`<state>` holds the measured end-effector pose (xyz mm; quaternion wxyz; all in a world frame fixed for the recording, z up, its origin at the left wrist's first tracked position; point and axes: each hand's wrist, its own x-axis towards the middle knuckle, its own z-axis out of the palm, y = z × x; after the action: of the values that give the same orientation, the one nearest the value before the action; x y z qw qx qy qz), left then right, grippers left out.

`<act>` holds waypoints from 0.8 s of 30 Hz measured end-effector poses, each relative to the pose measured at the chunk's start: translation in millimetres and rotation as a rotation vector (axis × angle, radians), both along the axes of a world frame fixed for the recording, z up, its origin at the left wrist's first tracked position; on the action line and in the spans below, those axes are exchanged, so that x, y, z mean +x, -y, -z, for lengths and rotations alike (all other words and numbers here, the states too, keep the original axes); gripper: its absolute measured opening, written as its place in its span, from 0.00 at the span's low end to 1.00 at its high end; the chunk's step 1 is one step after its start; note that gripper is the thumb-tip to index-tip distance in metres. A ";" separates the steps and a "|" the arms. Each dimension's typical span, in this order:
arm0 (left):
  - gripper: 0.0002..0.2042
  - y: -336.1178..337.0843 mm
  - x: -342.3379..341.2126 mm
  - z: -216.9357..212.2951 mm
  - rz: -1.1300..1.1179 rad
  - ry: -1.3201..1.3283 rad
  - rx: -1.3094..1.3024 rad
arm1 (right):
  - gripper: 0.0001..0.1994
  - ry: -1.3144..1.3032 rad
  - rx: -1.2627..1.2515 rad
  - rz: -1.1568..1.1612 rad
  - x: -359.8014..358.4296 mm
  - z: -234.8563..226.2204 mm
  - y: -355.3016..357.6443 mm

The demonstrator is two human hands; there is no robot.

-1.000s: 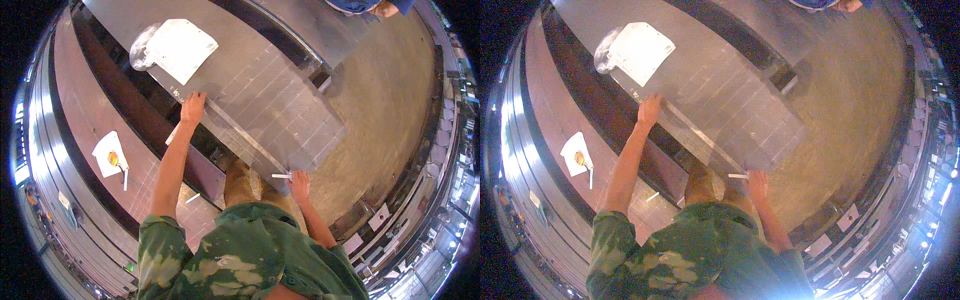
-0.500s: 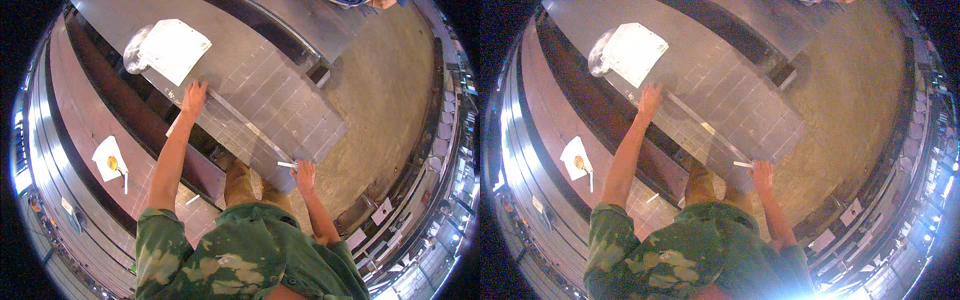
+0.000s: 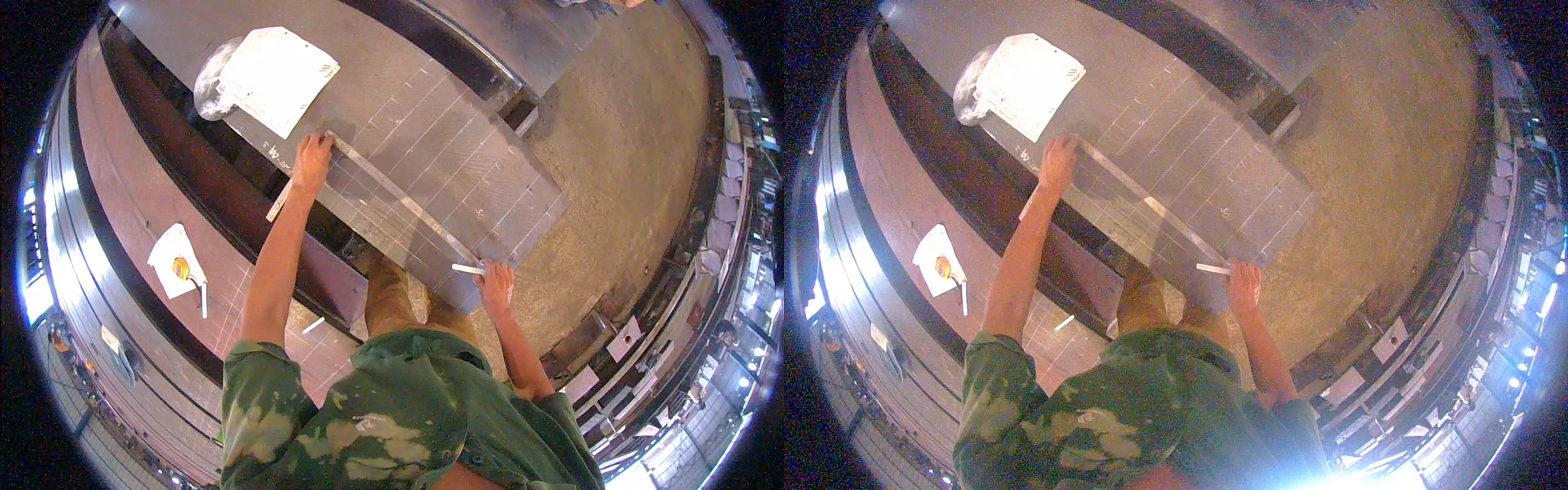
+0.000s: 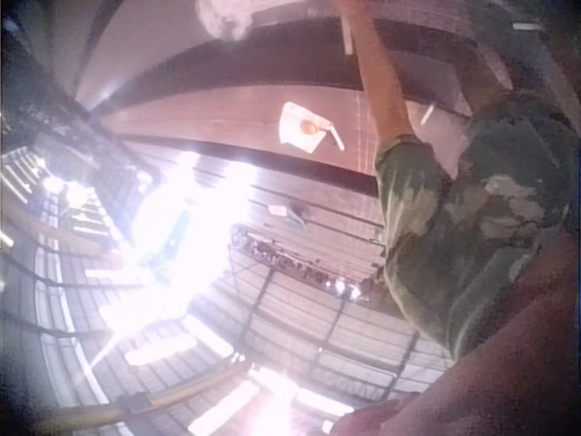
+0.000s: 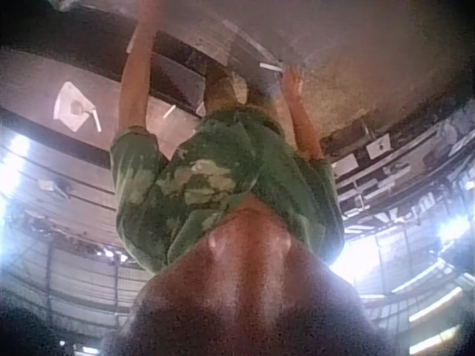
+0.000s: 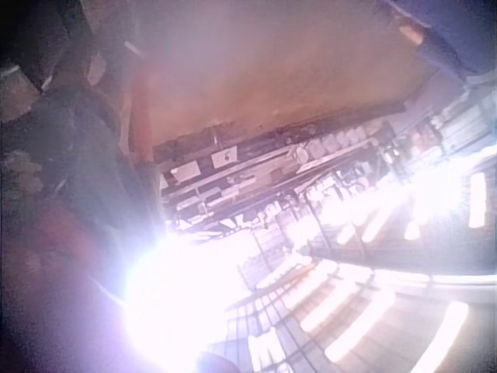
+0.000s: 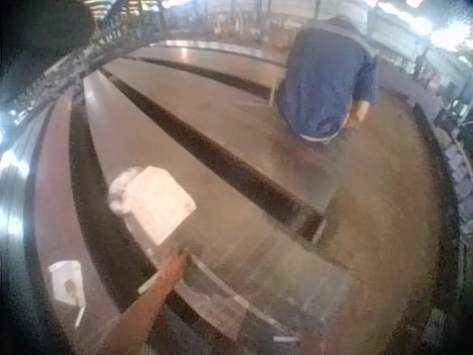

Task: The person uses a metal square and a white marker to draw a grid of lines on a large metal sheet. They repeatedly reposition the square and draw lines to create a pattern across the sheet's surface.

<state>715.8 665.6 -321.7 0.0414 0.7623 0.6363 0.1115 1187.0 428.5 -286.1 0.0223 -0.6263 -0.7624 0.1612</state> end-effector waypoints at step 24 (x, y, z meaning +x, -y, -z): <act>0.17 2.0 0.2 1.1 0.021 -0.036 0.016 | 0.24 -0.031 0.084 0.030 0.5 1.6 4.7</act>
<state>716.1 663.6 -322.8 0.0250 0.7712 0.6278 0.1025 1187.6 423.8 -287.7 0.0627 -0.6335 -0.7586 0.1386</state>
